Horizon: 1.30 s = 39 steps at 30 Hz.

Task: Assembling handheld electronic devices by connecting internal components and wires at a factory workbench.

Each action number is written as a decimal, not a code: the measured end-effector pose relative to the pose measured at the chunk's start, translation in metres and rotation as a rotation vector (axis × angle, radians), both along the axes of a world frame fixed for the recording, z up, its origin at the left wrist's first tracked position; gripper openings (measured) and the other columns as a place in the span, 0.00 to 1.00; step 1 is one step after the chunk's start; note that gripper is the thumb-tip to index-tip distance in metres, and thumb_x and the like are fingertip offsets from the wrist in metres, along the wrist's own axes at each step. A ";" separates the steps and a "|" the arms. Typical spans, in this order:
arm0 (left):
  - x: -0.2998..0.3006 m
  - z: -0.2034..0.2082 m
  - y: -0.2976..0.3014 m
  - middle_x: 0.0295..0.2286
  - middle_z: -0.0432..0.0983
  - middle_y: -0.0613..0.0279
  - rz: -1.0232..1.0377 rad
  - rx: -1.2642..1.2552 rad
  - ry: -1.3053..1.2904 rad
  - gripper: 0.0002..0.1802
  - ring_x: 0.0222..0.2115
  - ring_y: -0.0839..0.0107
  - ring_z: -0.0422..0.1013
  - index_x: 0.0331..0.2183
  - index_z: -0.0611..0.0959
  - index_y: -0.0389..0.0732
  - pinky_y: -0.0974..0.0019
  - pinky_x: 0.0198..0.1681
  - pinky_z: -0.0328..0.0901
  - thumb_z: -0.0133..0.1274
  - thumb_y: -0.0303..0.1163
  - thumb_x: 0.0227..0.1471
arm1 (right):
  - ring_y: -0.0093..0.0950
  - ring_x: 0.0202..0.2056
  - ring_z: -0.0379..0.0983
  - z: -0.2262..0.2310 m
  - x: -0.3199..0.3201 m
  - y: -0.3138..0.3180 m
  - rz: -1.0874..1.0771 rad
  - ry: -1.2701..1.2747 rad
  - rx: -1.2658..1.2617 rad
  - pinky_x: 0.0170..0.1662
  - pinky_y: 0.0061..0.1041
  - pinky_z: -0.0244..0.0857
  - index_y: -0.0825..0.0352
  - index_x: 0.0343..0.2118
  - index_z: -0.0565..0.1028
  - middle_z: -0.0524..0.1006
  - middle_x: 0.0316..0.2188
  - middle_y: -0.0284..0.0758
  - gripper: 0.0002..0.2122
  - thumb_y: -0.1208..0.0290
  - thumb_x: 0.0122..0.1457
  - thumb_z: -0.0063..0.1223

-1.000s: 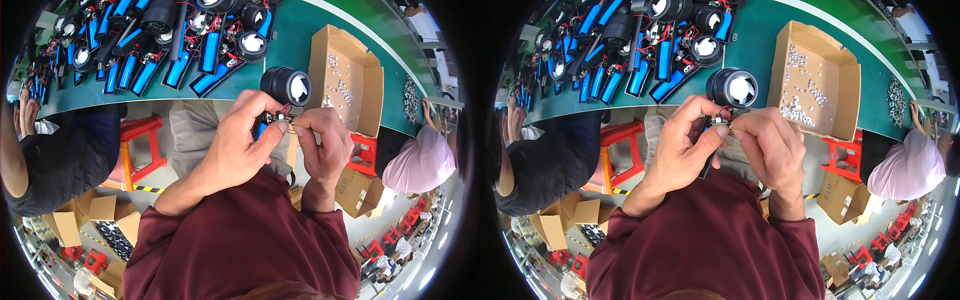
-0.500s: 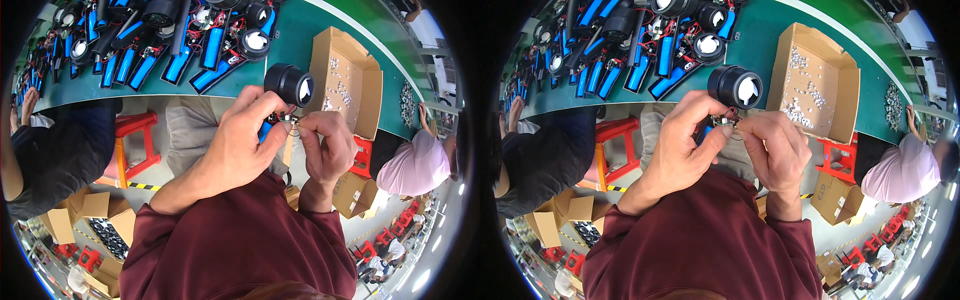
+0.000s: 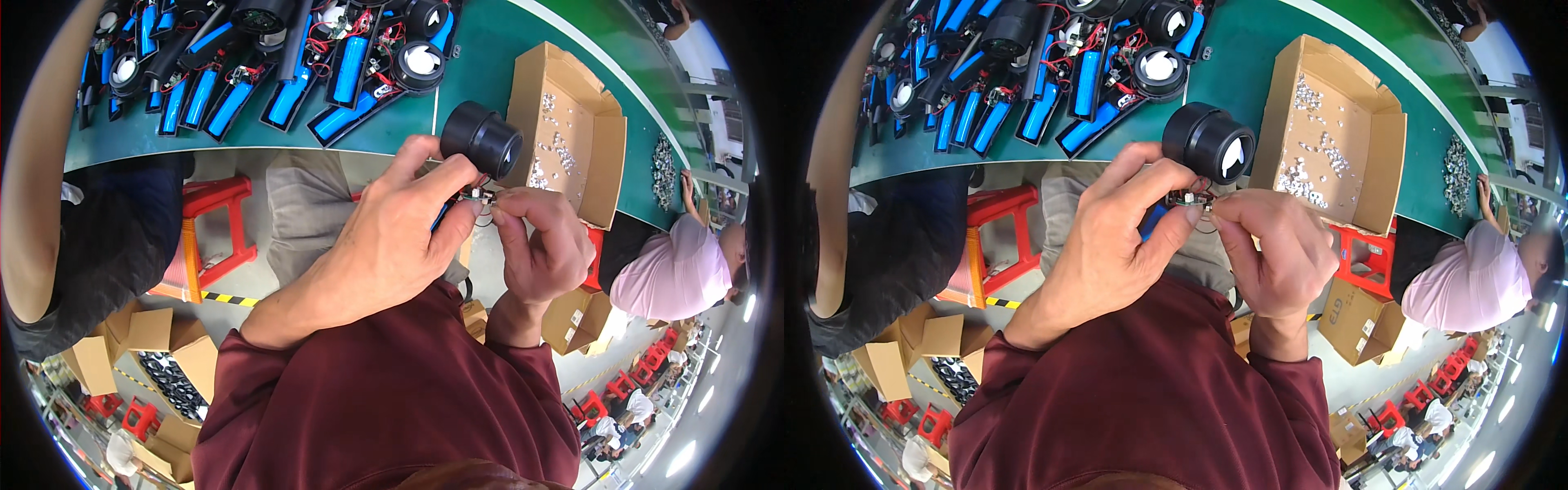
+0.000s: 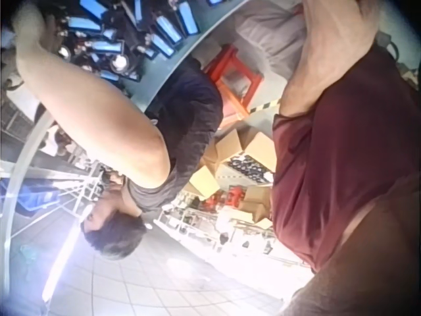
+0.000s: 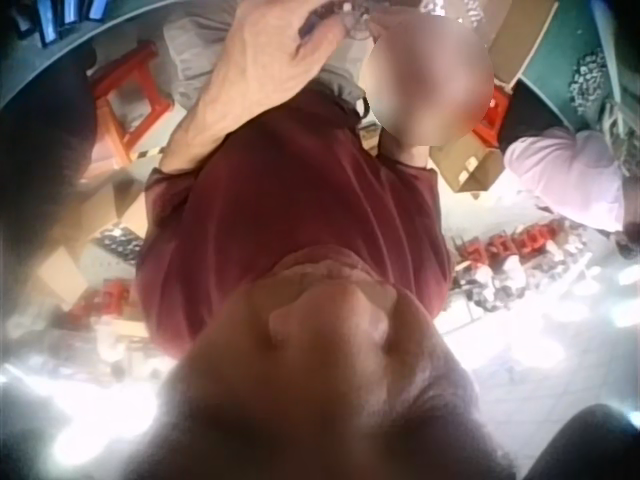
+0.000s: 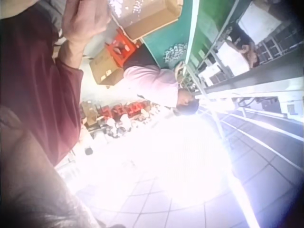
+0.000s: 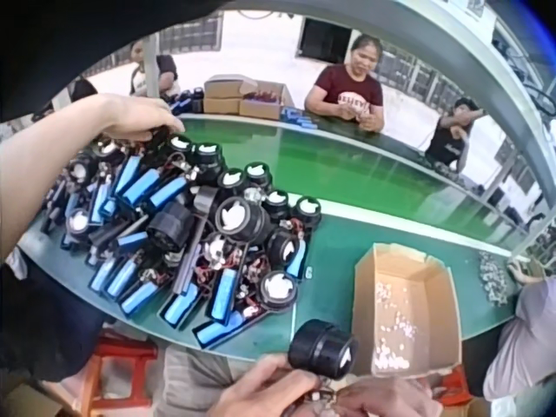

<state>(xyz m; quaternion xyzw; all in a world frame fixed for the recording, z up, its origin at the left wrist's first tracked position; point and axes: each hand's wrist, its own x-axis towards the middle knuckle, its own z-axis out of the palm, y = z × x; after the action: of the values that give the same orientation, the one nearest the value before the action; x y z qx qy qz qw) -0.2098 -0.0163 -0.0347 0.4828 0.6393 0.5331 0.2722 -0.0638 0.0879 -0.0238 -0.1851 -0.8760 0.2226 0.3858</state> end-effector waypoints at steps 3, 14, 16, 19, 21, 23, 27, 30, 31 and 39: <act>0.000 0.001 0.002 0.37 0.71 0.53 0.003 0.051 -0.008 0.12 0.32 0.56 0.72 0.39 0.79 0.36 0.60 0.34 0.67 0.58 0.21 0.50 | 0.30 0.26 0.78 -0.002 -0.001 -0.001 -0.020 -0.008 0.078 0.31 0.24 0.71 0.70 0.28 0.78 0.80 0.26 0.37 0.08 0.85 0.45 0.65; 0.000 0.003 0.002 0.37 0.72 0.52 0.007 -0.012 0.029 0.12 0.34 0.56 0.72 0.39 0.79 0.37 0.59 0.34 0.68 0.57 0.20 0.49 | 0.30 0.26 0.77 -0.003 -0.001 0.002 0.013 -0.016 -0.005 0.29 0.25 0.70 0.70 0.30 0.76 0.79 0.26 0.37 0.10 0.87 0.45 0.63; 0.000 0.003 0.001 0.37 0.73 0.53 0.004 -0.019 0.052 0.13 0.35 0.56 0.72 0.39 0.79 0.37 0.58 0.34 0.68 0.57 0.20 0.49 | 0.31 0.26 0.77 -0.002 -0.001 0.001 -0.017 -0.060 0.059 0.29 0.25 0.69 0.70 0.30 0.76 0.79 0.26 0.37 0.10 0.87 0.44 0.63; 0.001 0.003 0.000 0.37 0.74 0.53 0.008 -0.095 0.125 0.13 0.37 0.55 0.71 0.40 0.78 0.37 0.57 0.33 0.68 0.56 0.19 0.49 | 0.31 0.25 0.76 -0.001 -0.001 0.000 -0.003 -0.109 0.109 0.28 0.26 0.69 0.69 0.30 0.76 0.78 0.26 0.36 0.11 0.87 0.44 0.62; 0.001 0.001 -0.001 0.38 0.73 0.52 -0.002 -0.070 0.167 0.14 0.36 0.54 0.72 0.41 0.78 0.37 0.55 0.34 0.67 0.56 0.18 0.49 | 0.31 0.25 0.76 0.002 -0.001 0.000 0.000 -0.133 0.106 0.28 0.26 0.68 0.69 0.30 0.76 0.78 0.26 0.36 0.10 0.87 0.44 0.62; 0.000 0.003 -0.001 0.38 0.73 0.52 -0.005 -0.085 0.142 0.14 0.35 0.53 0.72 0.41 0.78 0.37 0.55 0.34 0.67 0.56 0.18 0.49 | 0.31 0.25 0.76 0.003 -0.001 0.001 0.000 -0.156 0.103 0.27 0.26 0.68 0.69 0.30 0.75 0.77 0.26 0.35 0.10 0.87 0.44 0.61; -0.004 0.007 -0.002 0.39 0.72 0.50 -0.028 -0.102 0.075 0.13 0.33 0.51 0.72 0.40 0.78 0.36 0.54 0.35 0.67 0.56 0.20 0.49 | 0.30 0.25 0.75 0.004 -0.002 0.007 0.064 -0.133 0.007 0.27 0.26 0.68 0.69 0.30 0.75 0.77 0.26 0.35 0.09 0.87 0.46 0.59; -0.007 0.002 0.003 0.35 0.71 0.50 -0.041 -0.045 0.084 0.10 0.32 0.50 0.70 0.38 0.78 0.35 0.54 0.33 0.65 0.56 0.22 0.51 | 0.29 0.25 0.76 0.014 -0.004 0.010 0.079 -0.179 -0.077 0.27 0.25 0.68 0.69 0.30 0.74 0.76 0.26 0.35 0.08 0.87 0.47 0.59; -0.008 0.002 0.006 0.35 0.71 0.50 -0.045 -0.044 0.085 0.10 0.32 0.50 0.70 0.38 0.78 0.35 0.54 0.33 0.65 0.56 0.22 0.51 | 0.29 0.25 0.75 0.018 -0.005 0.011 0.071 -0.225 -0.119 0.27 0.25 0.68 0.69 0.30 0.74 0.76 0.26 0.36 0.08 0.87 0.48 0.59; -0.012 0.012 0.035 0.28 0.69 0.50 -0.076 0.023 0.133 0.07 0.32 0.51 0.67 0.35 0.77 0.34 0.54 0.34 0.62 0.55 0.26 0.52 | 0.28 0.24 0.75 0.031 -0.005 0.034 0.045 -0.223 -0.235 0.27 0.24 0.68 0.70 0.32 0.75 0.75 0.26 0.35 0.07 0.86 0.50 0.58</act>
<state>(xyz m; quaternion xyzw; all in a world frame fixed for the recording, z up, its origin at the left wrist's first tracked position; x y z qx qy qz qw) -0.2222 0.0188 -0.0227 0.5442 0.6309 0.4965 0.2436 -0.0684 0.1221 0.0076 -0.2328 -0.8852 0.3103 0.2569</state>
